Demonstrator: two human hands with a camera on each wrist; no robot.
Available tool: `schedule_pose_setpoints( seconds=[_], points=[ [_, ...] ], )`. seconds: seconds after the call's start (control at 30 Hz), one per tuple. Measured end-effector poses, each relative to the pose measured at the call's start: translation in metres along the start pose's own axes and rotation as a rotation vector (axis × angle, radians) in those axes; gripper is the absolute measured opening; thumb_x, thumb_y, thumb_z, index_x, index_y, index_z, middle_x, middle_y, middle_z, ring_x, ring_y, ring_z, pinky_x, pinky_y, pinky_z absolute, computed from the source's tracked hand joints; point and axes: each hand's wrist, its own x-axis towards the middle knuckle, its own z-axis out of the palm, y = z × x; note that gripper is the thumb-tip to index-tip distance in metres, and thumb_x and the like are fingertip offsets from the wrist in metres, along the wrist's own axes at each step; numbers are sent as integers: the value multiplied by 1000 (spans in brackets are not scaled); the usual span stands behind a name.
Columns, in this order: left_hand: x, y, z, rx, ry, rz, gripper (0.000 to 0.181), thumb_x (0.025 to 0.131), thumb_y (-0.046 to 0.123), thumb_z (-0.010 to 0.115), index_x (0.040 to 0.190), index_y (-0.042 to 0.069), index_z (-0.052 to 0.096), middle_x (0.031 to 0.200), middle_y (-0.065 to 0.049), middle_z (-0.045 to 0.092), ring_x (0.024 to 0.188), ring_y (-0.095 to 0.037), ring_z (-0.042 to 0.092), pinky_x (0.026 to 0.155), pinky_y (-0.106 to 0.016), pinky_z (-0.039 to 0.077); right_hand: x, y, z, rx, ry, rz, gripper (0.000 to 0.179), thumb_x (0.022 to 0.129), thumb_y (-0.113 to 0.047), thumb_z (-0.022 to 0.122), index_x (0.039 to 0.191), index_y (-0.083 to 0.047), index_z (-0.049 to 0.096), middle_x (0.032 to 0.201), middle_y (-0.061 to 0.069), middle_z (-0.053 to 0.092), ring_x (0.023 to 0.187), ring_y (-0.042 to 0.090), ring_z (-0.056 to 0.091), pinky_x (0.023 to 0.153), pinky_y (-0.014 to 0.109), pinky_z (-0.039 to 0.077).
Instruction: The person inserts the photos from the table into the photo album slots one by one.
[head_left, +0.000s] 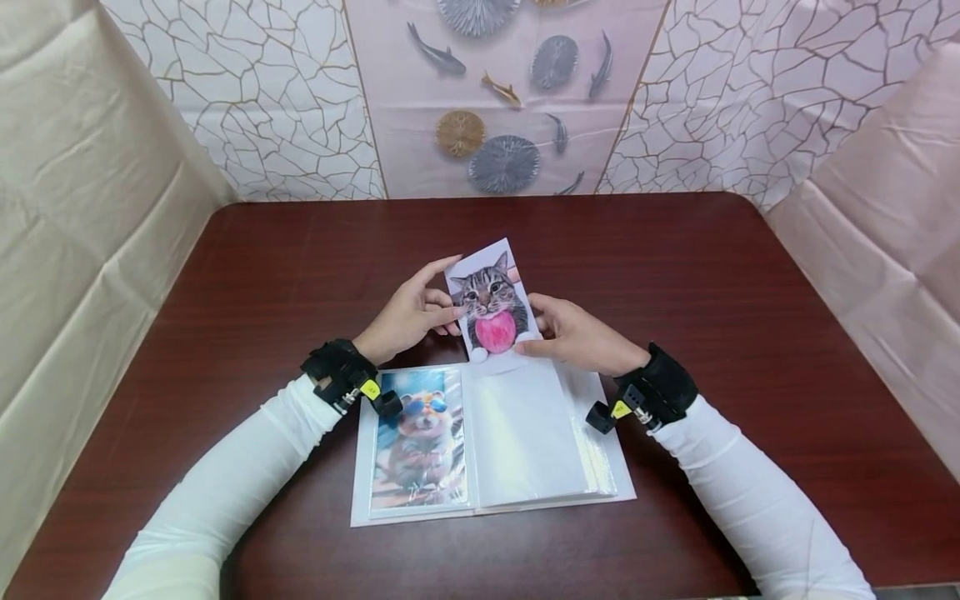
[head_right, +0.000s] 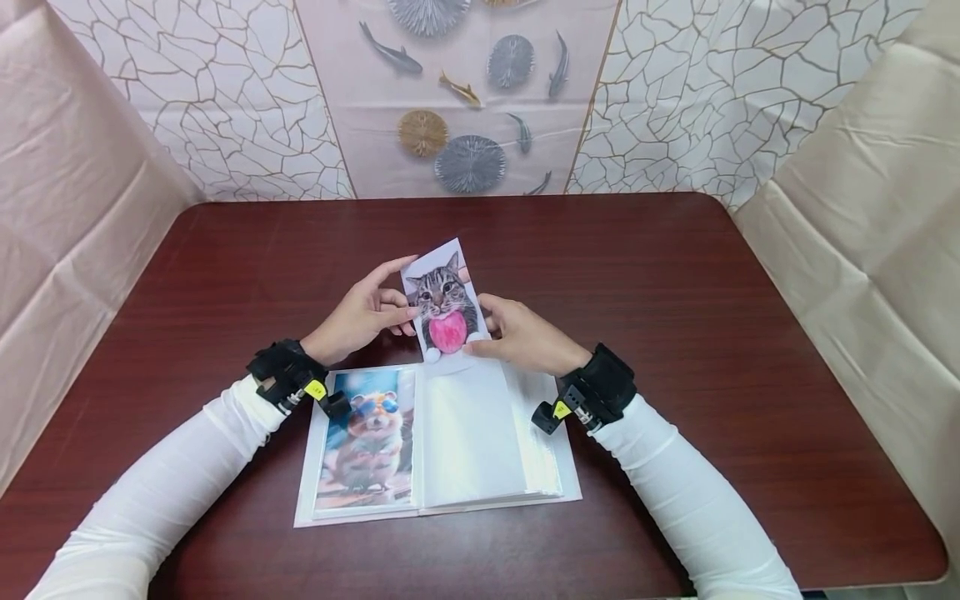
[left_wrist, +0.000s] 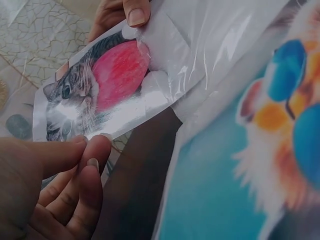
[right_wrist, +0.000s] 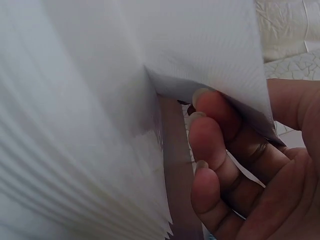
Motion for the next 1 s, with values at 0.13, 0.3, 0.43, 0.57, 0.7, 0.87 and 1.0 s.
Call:
schedule_pose_setpoints(
  seconds=[0.13,0.3,0.43,0.57,0.7,0.87,1.0],
  points=[
    [-1,1,0,33,1,4,72,96,5,67,158,21,34,89,-15,68,73,-26,74,67,-31,59,0,0,-1,1,2,11,59,95,-5,69,146,-1,41,101,17,75,84,20,75,73,24,57],
    [-2,1,1,39,-6,6,69,97,3,65,157,21,36,89,-15,70,73,-32,73,66,-33,60,0,1,-2,9,5,30,61,94,-3,69,147,-1,39,99,17,75,84,20,75,73,24,58],
    [-2,0,1,18,-17,3,68,97,1,65,156,21,38,89,-14,70,69,-32,70,65,-35,60,1,2,-2,3,4,36,65,94,-4,70,150,-2,37,99,17,75,85,20,75,74,23,57],
    [-4,0,1,10,-20,2,67,96,0,65,155,22,40,89,-14,71,65,-25,69,64,-34,60,1,3,-1,15,-2,32,66,94,-4,70,151,-3,36,101,17,75,86,20,75,75,23,57],
    [-5,-1,0,40,-22,11,67,97,3,66,155,23,41,93,-22,70,63,-25,67,59,-31,56,1,2,-1,18,-1,31,65,94,-4,70,150,-3,37,102,17,75,87,19,74,75,22,56],
    [-5,-1,-1,67,-30,15,65,97,4,67,154,24,42,97,-33,67,61,-31,63,54,-30,51,1,2,0,-14,14,28,65,93,-4,71,149,-1,38,100,15,75,85,15,70,74,21,50],
    [-4,0,-1,70,-34,21,64,97,4,66,153,21,43,97,-32,68,60,-26,63,54,-30,51,0,1,0,-19,21,41,63,93,-4,70,148,-2,40,97,14,76,84,15,70,74,22,50]
  ],
)
